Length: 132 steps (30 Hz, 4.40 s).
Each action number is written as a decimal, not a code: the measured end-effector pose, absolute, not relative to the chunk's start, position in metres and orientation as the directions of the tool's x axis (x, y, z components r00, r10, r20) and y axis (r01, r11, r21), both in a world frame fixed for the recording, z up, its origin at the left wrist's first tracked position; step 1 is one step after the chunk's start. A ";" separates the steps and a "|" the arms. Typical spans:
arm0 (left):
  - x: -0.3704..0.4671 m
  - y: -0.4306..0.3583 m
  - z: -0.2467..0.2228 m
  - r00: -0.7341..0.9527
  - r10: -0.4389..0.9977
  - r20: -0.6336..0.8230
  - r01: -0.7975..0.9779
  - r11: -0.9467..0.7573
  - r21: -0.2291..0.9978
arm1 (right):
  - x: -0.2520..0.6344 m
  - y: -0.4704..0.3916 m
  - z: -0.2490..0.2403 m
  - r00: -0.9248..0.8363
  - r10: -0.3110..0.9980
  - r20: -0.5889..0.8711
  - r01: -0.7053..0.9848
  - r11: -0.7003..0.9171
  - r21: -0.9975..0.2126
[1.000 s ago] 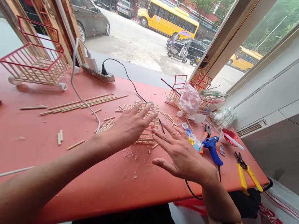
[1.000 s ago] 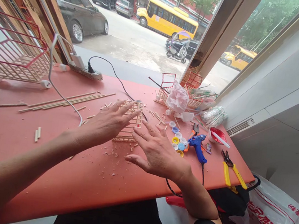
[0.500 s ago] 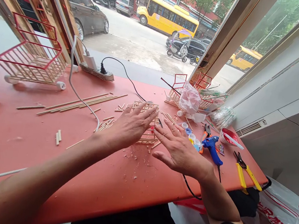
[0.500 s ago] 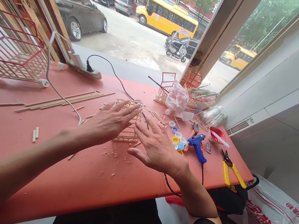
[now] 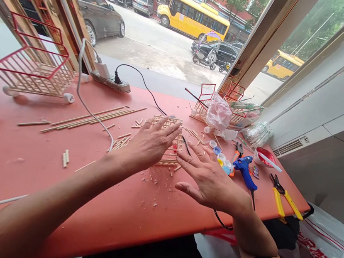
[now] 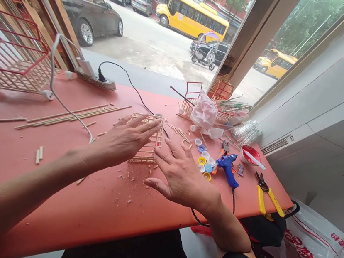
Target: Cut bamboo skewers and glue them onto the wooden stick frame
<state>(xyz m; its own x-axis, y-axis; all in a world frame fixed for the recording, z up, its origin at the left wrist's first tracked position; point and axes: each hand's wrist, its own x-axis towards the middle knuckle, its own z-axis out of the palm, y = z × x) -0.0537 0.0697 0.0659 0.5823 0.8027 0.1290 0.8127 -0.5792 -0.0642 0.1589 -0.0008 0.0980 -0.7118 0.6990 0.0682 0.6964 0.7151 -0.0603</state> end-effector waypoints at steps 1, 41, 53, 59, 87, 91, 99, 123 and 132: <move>-0.054 0.070 0.066 0.584 0.802 0.126 0.812 -0.580 -0.067 | 0.159 -0.002 0.099 -0.713 0.698 0.065 0.695 0.716 -0.067; -0.053 0.070 0.071 0.593 0.795 0.129 0.804 -0.594 -0.031 | 0.152 0.034 0.065 -0.543 0.773 0.329 0.809 0.586 -0.042; -0.057 0.076 0.071 0.592 0.772 0.231 0.781 -0.621 0.074 | 0.154 0.034 0.070 -0.547 0.757 0.357 0.805 0.593 -0.026; -0.093 0.065 0.081 0.366 0.846 0.388 0.820 -0.491 0.296 | 0.166 0.046 0.073 -0.425 0.746 0.512 0.819 0.558 -0.134; -0.131 0.041 0.060 -0.045 0.966 0.254 0.408 -0.215 0.887 | 0.195 0.090 0.069 -0.230 0.680 0.696 0.794 0.545 -0.269; -0.115 0.062 0.065 -0.038 0.991 0.128 0.019 -0.128 0.992 | 0.219 0.071 0.097 -0.158 0.728 0.667 0.860 0.433 -0.269; -0.120 0.071 0.028 -0.091 0.993 -0.072 -0.131 0.060 0.990 | 0.289 -0.013 0.087 0.266 0.944 0.193 0.964 -0.264 -0.036; -0.110 0.079 0.003 -0.075 0.997 0.022 -0.188 -0.036 0.982 | 0.294 -0.022 0.052 0.246 0.746 0.619 0.950 -0.058 -0.308; -0.108 0.078 0.002 -0.077 0.991 0.111 -0.125 -0.120 0.985 | 0.153 0.045 0.096 -0.204 0.906 0.372 0.378 0.423 -0.823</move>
<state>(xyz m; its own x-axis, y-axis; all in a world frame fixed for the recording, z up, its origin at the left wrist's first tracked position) -0.1080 0.0783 0.0016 -0.0771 0.9908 0.1109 -0.1246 -0.1199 0.9849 0.1527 0.0446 0.0963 -0.2039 0.9055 0.3721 0.3776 0.4234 -0.8235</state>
